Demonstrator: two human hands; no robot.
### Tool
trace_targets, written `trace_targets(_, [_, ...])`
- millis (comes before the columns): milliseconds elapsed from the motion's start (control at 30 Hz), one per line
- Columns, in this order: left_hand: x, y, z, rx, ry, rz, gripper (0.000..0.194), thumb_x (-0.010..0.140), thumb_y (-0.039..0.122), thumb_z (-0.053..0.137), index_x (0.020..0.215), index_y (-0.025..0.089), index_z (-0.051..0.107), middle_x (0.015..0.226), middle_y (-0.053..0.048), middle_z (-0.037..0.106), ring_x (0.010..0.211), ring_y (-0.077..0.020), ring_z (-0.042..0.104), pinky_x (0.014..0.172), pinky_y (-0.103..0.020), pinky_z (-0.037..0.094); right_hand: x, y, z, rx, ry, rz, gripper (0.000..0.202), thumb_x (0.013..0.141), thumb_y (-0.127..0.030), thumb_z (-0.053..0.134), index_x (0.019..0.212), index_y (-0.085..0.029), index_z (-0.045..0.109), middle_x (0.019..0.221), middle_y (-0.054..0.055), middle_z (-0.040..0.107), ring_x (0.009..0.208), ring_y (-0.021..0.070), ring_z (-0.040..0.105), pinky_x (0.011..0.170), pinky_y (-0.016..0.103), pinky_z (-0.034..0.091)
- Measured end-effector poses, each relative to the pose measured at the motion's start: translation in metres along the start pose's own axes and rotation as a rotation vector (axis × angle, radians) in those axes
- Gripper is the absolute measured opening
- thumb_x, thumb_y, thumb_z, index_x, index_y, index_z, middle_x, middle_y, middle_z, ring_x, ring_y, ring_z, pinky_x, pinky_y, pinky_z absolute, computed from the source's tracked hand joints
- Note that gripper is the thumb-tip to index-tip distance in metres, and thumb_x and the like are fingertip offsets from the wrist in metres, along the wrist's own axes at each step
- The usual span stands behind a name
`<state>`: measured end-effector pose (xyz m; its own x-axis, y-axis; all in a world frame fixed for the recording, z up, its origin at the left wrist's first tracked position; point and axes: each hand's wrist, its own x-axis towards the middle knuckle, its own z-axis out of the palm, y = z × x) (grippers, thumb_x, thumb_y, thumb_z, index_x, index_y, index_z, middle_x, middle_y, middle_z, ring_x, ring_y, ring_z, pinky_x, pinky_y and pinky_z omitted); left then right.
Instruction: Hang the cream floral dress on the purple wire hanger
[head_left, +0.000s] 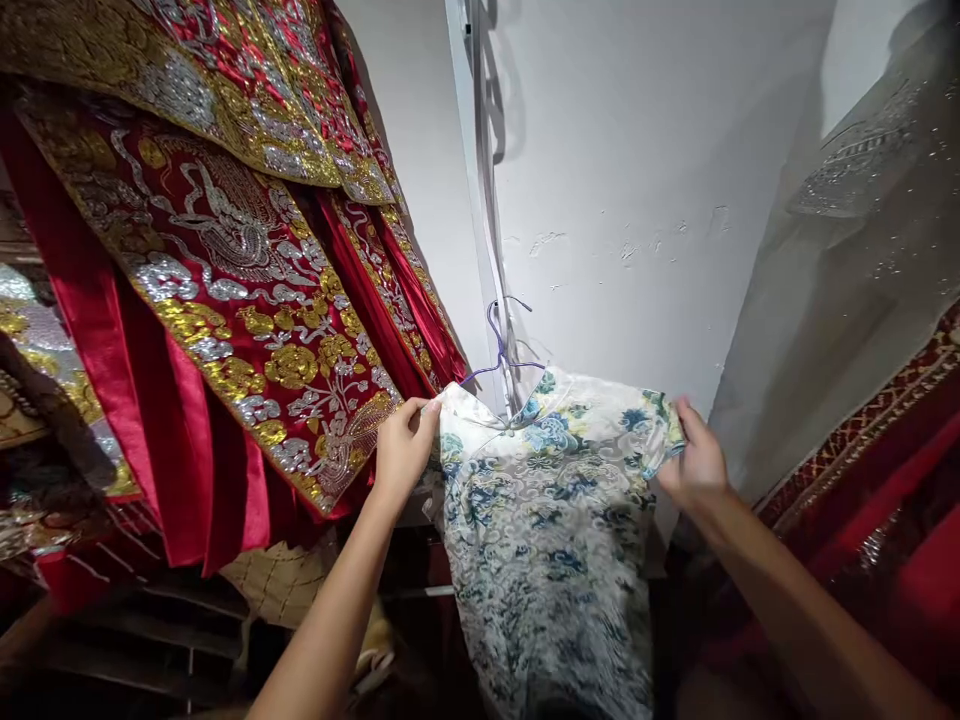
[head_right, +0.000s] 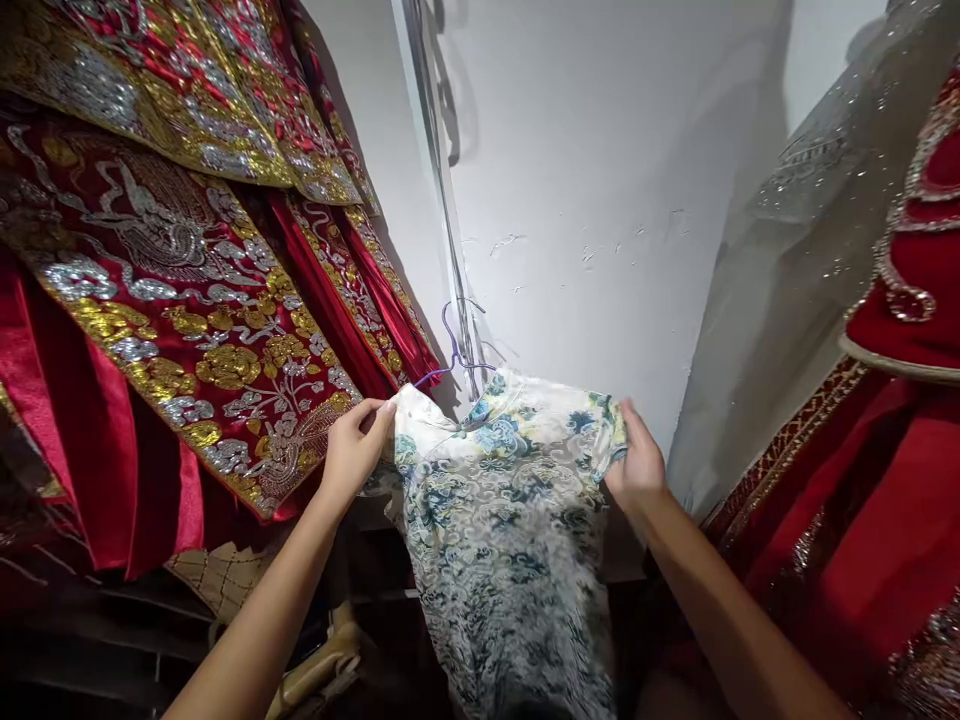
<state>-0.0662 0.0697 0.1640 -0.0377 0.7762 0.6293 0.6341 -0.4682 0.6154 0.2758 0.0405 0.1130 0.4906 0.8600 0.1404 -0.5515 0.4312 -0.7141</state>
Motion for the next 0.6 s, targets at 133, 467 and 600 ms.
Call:
trace_targets(133, [0.014,0.011,0.001,0.014,0.031,-0.078,0.041,0.082,0.058,0.064,0.075,0.017,0.066,0.068,0.002,0.063,0.064,-0.0142,0.053,0.058,-0.023,0.035,0.007,-0.028,0.042,0.006,-0.115,-0.105,0.027,0.074,-0.043,0.08,0.09,-0.023,0.072,0.087,0.002,0.074,0.099,0.0235,0.072,0.085,0.033,0.06])
trace_targets(467, [-0.015,0.01,0.019,-0.459,0.159,-0.255,0.063,0.092,0.072,0.036,0.054,0.022,0.039,0.048,0.002,0.037,0.046,-0.0115,0.036,0.045,-0.026,0.029,-0.134,-0.063,0.067,-0.515,-1.482,-0.004,0.056,0.07,-0.041,0.086,0.122,-0.024,0.073,0.118,0.008,0.074,0.109,0.0303,0.07,0.098,0.038,0.055])
trace_targets(600, [-0.03,0.031,0.041,-0.753,-0.121,-0.381,0.073,0.086,0.081,0.034,0.054,0.018,0.052,0.046,0.0,0.041,0.043,-0.0103,0.039,0.045,-0.024,0.032,-0.128,-0.05,0.059,-0.916,-1.311,-0.22,0.081,0.079,-0.032,0.079,0.152,-0.029,0.044,0.153,0.01,0.048,0.14,0.0313,0.047,0.115,0.045,0.04])
